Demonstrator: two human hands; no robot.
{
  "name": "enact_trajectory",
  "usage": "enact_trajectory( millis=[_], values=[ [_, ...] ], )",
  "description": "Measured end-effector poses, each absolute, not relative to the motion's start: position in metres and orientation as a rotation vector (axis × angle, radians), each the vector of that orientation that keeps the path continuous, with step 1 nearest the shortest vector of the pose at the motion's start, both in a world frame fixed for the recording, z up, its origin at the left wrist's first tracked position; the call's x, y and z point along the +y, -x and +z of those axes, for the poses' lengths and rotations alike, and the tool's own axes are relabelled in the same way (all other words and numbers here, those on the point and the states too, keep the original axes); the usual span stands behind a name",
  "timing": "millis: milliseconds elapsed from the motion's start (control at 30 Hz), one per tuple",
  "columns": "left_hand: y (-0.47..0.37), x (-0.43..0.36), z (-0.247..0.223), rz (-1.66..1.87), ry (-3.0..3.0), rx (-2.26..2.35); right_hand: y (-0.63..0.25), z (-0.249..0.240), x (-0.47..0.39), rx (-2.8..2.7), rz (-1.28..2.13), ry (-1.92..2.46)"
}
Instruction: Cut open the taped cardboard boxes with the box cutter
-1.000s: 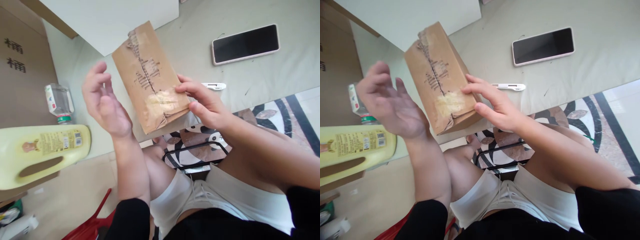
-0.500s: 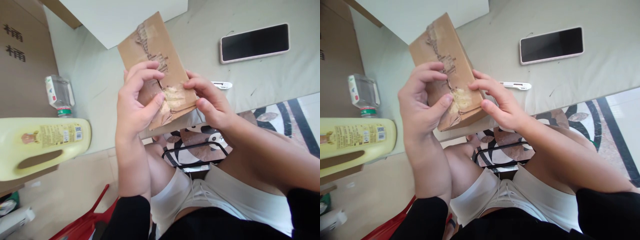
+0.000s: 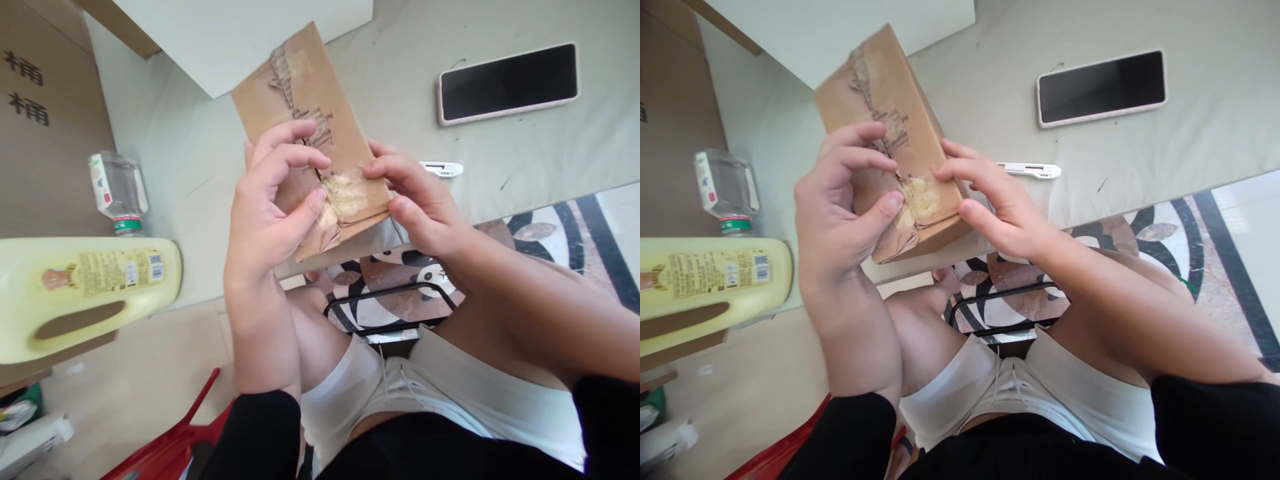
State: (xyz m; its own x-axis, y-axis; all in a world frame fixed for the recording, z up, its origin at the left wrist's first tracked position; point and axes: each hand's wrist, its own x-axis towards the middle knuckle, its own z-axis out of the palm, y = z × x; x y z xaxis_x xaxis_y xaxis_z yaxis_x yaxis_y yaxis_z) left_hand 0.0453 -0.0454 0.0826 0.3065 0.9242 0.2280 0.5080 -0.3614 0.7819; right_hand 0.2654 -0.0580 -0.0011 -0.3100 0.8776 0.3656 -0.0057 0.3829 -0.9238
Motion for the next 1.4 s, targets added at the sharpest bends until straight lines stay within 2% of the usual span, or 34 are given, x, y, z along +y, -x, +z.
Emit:
enact_trajectory(
  millis=[600,967,1100,1233,1400],
  values=[
    [-0.051,-0.045,0.085,0.850,-1.892,1.380,-0.263,-0.002,-0.059,-1.640,1.081,0.837],
    [-0.050,-0.042,0.087,0.812,-2.097,1.351,-0.263,-0.002,-0.058,-1.660,1.073,0.825],
    [-0.050,-0.041,0.078,0.944,-2.041,1.320,-0.263,-0.002,-0.058,-1.641,1.073,0.839],
    [-0.046,-0.037,0.060,1.327,-1.946,1.111,-0.263,-0.002,-0.059,-1.633,1.067,0.809],
    [-0.043,-0.036,0.047,1.320,-1.873,1.272,-0.264,-0.002,-0.059,-1.643,1.065,0.801]
  ],
)
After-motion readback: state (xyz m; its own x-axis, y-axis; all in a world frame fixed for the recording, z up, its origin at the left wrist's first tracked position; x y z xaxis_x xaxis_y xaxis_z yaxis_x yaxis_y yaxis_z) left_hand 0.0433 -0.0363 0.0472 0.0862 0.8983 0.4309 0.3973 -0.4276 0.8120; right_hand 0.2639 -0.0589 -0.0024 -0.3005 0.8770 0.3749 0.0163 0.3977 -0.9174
